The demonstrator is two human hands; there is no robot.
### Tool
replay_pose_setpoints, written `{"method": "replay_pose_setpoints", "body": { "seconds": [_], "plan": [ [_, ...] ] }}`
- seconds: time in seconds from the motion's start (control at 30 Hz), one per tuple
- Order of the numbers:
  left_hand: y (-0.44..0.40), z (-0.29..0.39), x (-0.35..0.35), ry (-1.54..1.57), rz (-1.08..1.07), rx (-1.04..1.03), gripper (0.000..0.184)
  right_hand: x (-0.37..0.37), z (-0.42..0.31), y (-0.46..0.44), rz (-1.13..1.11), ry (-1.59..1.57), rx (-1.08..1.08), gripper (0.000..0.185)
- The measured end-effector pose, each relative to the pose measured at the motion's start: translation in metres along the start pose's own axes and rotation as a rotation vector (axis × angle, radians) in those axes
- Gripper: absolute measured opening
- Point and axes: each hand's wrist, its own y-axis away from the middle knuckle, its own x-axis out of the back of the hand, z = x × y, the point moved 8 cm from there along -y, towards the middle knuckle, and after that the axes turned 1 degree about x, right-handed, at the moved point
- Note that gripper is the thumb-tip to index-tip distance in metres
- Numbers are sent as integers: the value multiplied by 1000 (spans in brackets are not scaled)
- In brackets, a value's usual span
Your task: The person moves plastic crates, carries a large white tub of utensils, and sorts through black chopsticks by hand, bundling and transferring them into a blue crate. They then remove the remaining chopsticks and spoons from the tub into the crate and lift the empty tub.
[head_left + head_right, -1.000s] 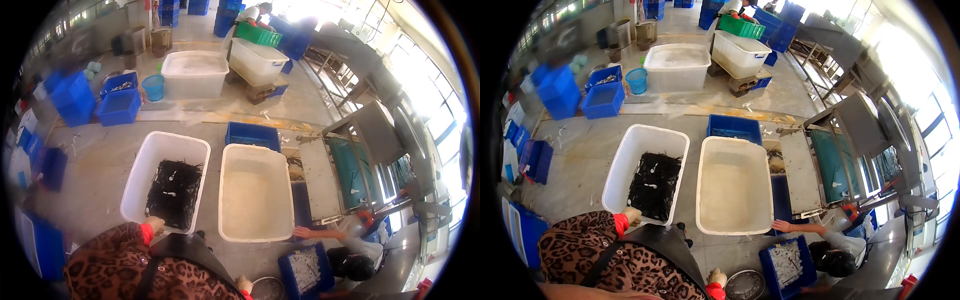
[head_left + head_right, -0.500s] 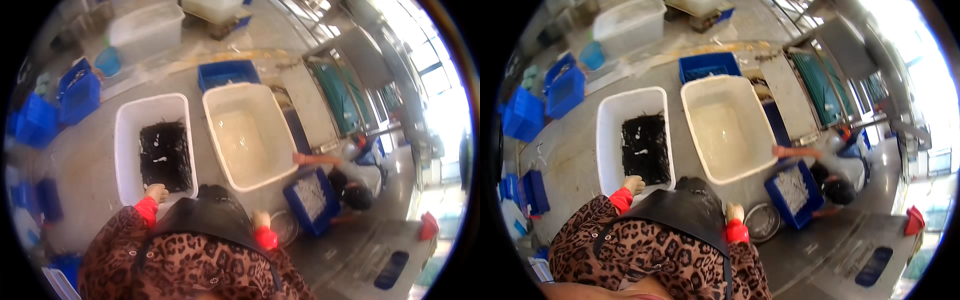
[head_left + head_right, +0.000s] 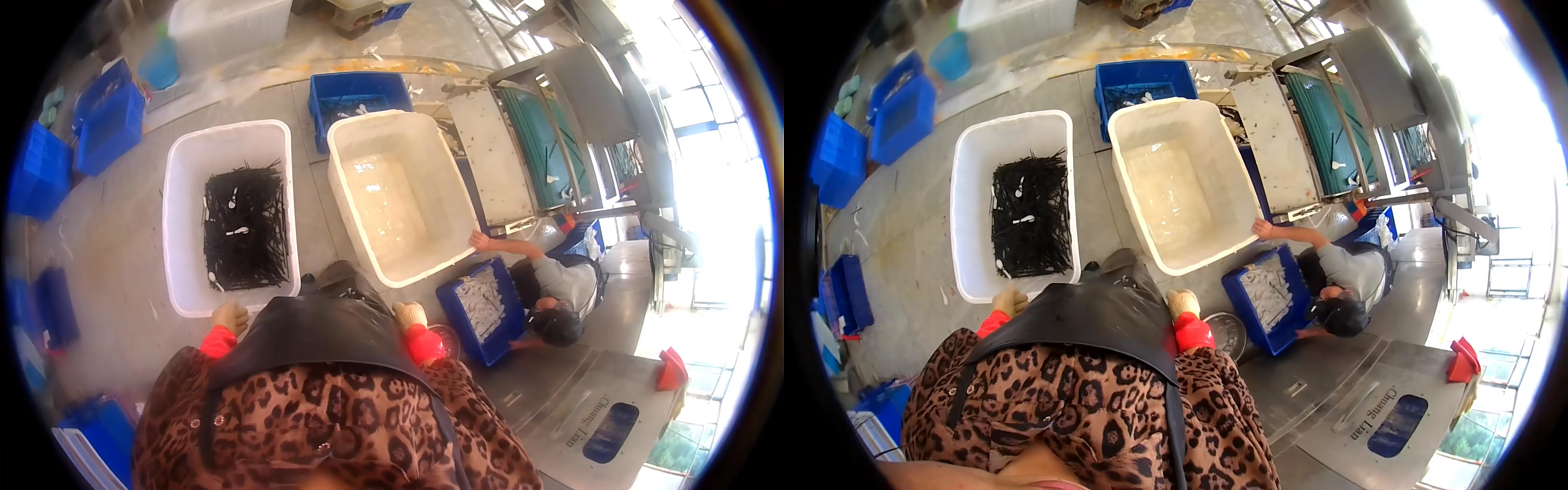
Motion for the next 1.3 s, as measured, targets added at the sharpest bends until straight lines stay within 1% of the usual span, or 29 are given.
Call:
{"method": "replay_pose_setpoints", "body": {
  "seconds": [0.07,0.13,0.17,0.23,0.27,0.33,0.37,0.4,0.43,0.47,0.5,0.53,0.57,0.6,0.67,0.7,0.77,0.8,0.83,0.87,0.9,0.93,0.97,1.03,1.07,1.1,1.17,1.23,1.3],
  "plan": [
    [8,-2,6,16,70,-37,15,-2,10,-11,19,-127,-104,8],
    [10,-6,19,47,124,-48,15,11,-5,-11,145,-250,-36,12],
    [7,-8,22,58,62,-76,15,14,-8,-13,185,-291,-8,14],
    [15,-15,5,75,10,-111,15,10,17,-25,107,-475,-75,20],
    [25,-19,-8,56,89,-108,15,10,34,-31,79,-539,-97,22],
    [47,-29,-47,33,178,-112,16,15,70,-38,-35,-563,-91,33],
    [57,-35,-64,25,186,-117,16,16,88,-42,-74,-574,-87,37],
    [55,-38,-63,18,195,-124,17,3,99,-49,-111,-633,-74,38],
    [54,-42,-62,11,204,-130,17,-3,81,-46,-132,-668,-64,38],
    [34,-45,-34,71,204,-129,17,-7,63,-43,-153,-703,-55,39],
    [23,-41,-17,86,199,-126,17,7,25,-16,-230,-778,-191,39],
    [13,-37,1,101,194,-122,17,10,24,-10,-281,-840,-255,40],
    [25,-35,-22,49,212,-146,15,14,23,-3,-329,-899,-323,40],
    [33,-36,-48,10,211,-156,15,24,51,-9,-286,-1050,-378,33],
    [48,-40,-101,-67,211,-178,24,24,100,-22,-244,-1228,-446,26],
    [53,-36,-115,-78,220,-201,27,10,123,-39,-181,-987,-364,25],
    [54,-24,-140,-105,224,-204,29,-39,165,-74,-126,-759,-296,25],
    [54,-19,-152,-118,226,-206,30,-54,179,-88,-119,-846,-284,25],
    [46,-11,-166,-97,132,-240,22,-73,189,-96,-117,-896,-284,25],
    [30,-3,-174,-120,46,-254,20,-52,178,-91,-115,-946,-284,26],
    [13,5,-182,-140,-41,-269,19,-45,169,-77,-213,-1212,-463,27],
    [5,16,-195,-159,-127,-284,17,-35,163,-75,-263,-1420,-573,28],
    [-6,25,-208,-254,-32,-261,26,-39,163,-80,-317,-1640,-635,29],
    [-9,49,-264,-360,33,-309,35,-35,174,-94,-340,-1776,-697,32],
    [-10,61,-292,-413,67,-332,40,-33,183,-105,-269,-1702,-740,40],
    [-25,71,-316,-481,73,-339,39,-26,189,-115,-202,-1623,-784,50],
    [-71,89,-360,-537,16,-334,34,-32,194,-141,-153,-1598,-845,50],
    [-132,112,-402,-527,-50,-338,30,-44,192,-177,-119,-1645,-897,50],
    [-195,130,-439,-572,-51,-360,32,-56,191,-214,-98,-1685,-959,50]
  ]
}}
